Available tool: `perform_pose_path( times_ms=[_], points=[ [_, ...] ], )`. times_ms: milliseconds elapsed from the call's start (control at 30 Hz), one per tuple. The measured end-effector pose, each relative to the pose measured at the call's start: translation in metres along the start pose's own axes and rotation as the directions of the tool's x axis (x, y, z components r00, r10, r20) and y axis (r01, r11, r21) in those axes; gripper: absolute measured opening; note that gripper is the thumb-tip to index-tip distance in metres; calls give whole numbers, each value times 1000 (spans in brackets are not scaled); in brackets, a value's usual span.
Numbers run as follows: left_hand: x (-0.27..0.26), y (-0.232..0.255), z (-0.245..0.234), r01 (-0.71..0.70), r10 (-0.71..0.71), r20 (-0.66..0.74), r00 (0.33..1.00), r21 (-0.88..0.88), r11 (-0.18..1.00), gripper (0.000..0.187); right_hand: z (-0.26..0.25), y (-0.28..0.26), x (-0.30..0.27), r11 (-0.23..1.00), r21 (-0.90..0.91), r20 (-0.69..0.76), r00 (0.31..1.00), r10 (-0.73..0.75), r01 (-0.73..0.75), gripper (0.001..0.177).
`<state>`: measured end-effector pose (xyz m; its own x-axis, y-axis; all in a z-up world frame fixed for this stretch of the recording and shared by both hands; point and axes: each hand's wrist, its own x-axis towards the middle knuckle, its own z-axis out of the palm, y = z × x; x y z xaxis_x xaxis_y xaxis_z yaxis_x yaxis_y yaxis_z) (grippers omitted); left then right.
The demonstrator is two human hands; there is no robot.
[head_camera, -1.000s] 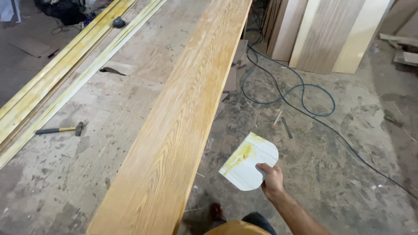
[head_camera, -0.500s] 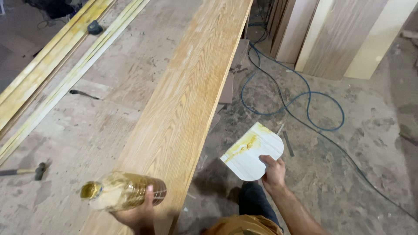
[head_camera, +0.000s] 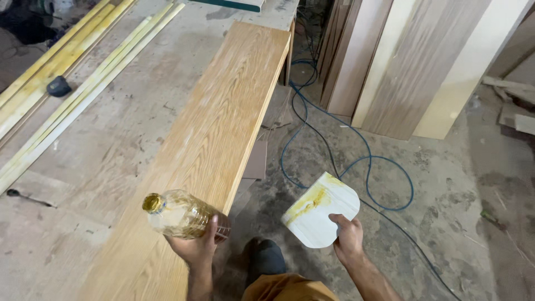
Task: The person applies a liquid finish to a wooden board using a plastic spreader, pouring the liquid from a bottle and smoothing it across the surface.
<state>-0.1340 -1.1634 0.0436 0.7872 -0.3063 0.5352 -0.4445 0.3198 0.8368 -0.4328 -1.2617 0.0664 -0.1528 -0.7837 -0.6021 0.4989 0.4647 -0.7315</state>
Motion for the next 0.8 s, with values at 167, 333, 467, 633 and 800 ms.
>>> perform_pose_path(
  times_ms=[167,333,467,633,800],
  points=[
    [30,-39,85,19,-22,34,999,93,996,103,54,-44,70,998,-23,-16,998,54,-54,38],
    [88,-65,188,358,-353,-67,933,83,930,105,114,-76,190,998,-49,-49,998,-33,31,31],
    [149,-96,269,310,-310,14,950,34,950,104,189,-128,246,997,-67,-39,998,-42,39,29],
    [210,-123,362,569,-569,-10,822,-30,822,105,256,-173,316,990,-114,-29,995,-91,87,28],
    [230,-205,424,12,-1,139,990,-81,997,110,294,-196,404,996,-36,-86,993,-81,78,30]
  ],
)
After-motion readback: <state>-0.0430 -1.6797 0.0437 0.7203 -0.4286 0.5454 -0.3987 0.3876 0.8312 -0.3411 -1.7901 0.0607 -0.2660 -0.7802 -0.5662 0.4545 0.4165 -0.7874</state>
